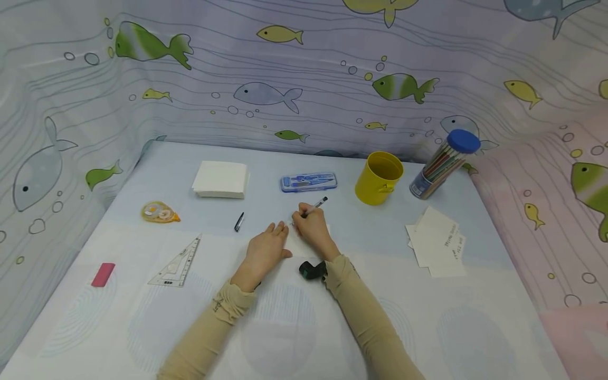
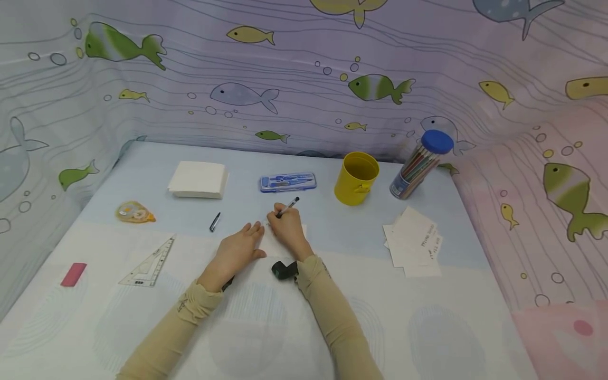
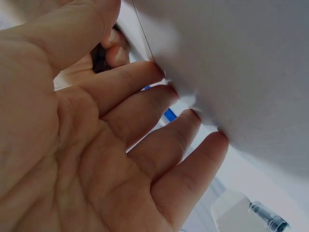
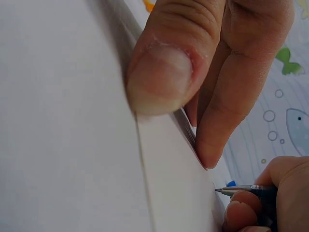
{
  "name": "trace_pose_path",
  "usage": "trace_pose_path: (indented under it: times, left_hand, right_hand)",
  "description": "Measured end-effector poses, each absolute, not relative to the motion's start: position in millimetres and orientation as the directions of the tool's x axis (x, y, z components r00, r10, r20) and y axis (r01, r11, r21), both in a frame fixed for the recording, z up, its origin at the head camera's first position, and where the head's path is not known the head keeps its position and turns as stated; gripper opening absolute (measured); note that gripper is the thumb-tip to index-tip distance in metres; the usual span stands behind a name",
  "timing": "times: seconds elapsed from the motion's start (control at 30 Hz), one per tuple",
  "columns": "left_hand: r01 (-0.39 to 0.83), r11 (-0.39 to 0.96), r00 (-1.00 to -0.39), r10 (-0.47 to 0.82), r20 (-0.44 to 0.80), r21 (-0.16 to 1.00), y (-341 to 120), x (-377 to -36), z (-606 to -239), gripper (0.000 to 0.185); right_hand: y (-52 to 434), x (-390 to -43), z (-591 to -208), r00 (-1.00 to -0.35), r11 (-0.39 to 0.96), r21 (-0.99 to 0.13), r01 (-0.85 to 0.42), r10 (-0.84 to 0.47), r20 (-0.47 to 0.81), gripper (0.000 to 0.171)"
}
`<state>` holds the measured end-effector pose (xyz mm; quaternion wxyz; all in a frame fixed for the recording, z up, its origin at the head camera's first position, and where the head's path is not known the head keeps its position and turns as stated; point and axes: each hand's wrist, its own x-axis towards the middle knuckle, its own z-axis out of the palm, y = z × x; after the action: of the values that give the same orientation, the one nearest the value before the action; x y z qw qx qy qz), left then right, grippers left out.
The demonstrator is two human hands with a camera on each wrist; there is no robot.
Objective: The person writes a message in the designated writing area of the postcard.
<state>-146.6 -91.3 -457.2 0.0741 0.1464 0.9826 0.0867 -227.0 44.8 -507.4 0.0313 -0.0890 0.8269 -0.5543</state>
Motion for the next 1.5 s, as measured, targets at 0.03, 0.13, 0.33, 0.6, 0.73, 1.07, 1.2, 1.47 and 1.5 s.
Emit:
trace_pose_path:
  times: [0.03, 0.13, 0.33, 0.6, 0.73, 1.07, 1.2, 1.47, 1.5]
  left_hand:
    - [0.275, 0.942, -0.946, 0.300, -0.120, 0.193, -91.2, -146.5, -457.0, 0.069]
    - [0.272, 0.942, -0.946, 0.299, -0.124, 0.197, -91.3, -146.3, -456.1, 0.070]
    - [0.270, 0.941, -0.946, 0.298, -0.124, 0.203, -91.5, -145.9, -455.2, 0.069]
    - [0.261, 0.943, -0.946, 0.293, -0.141, 0.209, -90.6, -146.1, -454.0, 0.069]
    - [0.262, 0.944, -0.945, 0.293, -0.143, 0.200, -90.3, -146.7, -454.3, 0.069]
    - [0.256, 0.948, -0.945, 0.287, -0.155, 0.190, -90.2, -146.7, -454.8, 0.069]
    - [0.265, 0.946, -0.945, 0.294, -0.144, 0.189, -90.2, -146.3, -453.8, 0.069]
    - [0.268, 0.943, -0.947, 0.296, -0.127, 0.200, -90.2, -146.3, -453.0, 0.069]
    - [0.264, 0.943, -0.947, 0.293, -0.129, 0.203, -90.2, -146.1, -453.3, 0.069]
  right_hand:
    - [44.9, -227.3, -508.0, -0.982, 0.376, -0.920, -0.112, -0.183, 0.045, 0.032]
    - [44.4, -227.3, -508.3, -0.982, 0.381, -0.918, -0.108, -0.186, 0.038, 0.032]
    - [44.2, -226.9, -509.0, -0.984, 0.319, -0.943, -0.094, -0.175, 0.039, 0.034]
    - [44.9, -225.1, -506.0, -0.982, 0.313, -0.944, -0.101, -0.181, 0.045, 0.034]
    - [45.2, -224.6, -504.9, -0.982, 0.338, -0.935, -0.104, -0.184, 0.043, 0.033]
    - [44.6, -223.7, -503.9, -0.981, 0.320, -0.941, -0.114, -0.184, 0.056, 0.034]
    - [44.9, -224.4, -503.8, -0.982, 0.321, -0.941, -0.104, -0.182, 0.046, 0.034]
    - [46.1, -225.9, -504.0, -0.979, 0.358, -0.927, -0.110, -0.198, 0.040, 0.033]
    - [46.2, -226.0, -504.5, -0.980, 0.356, -0.927, -0.115, -0.194, 0.047, 0.034]
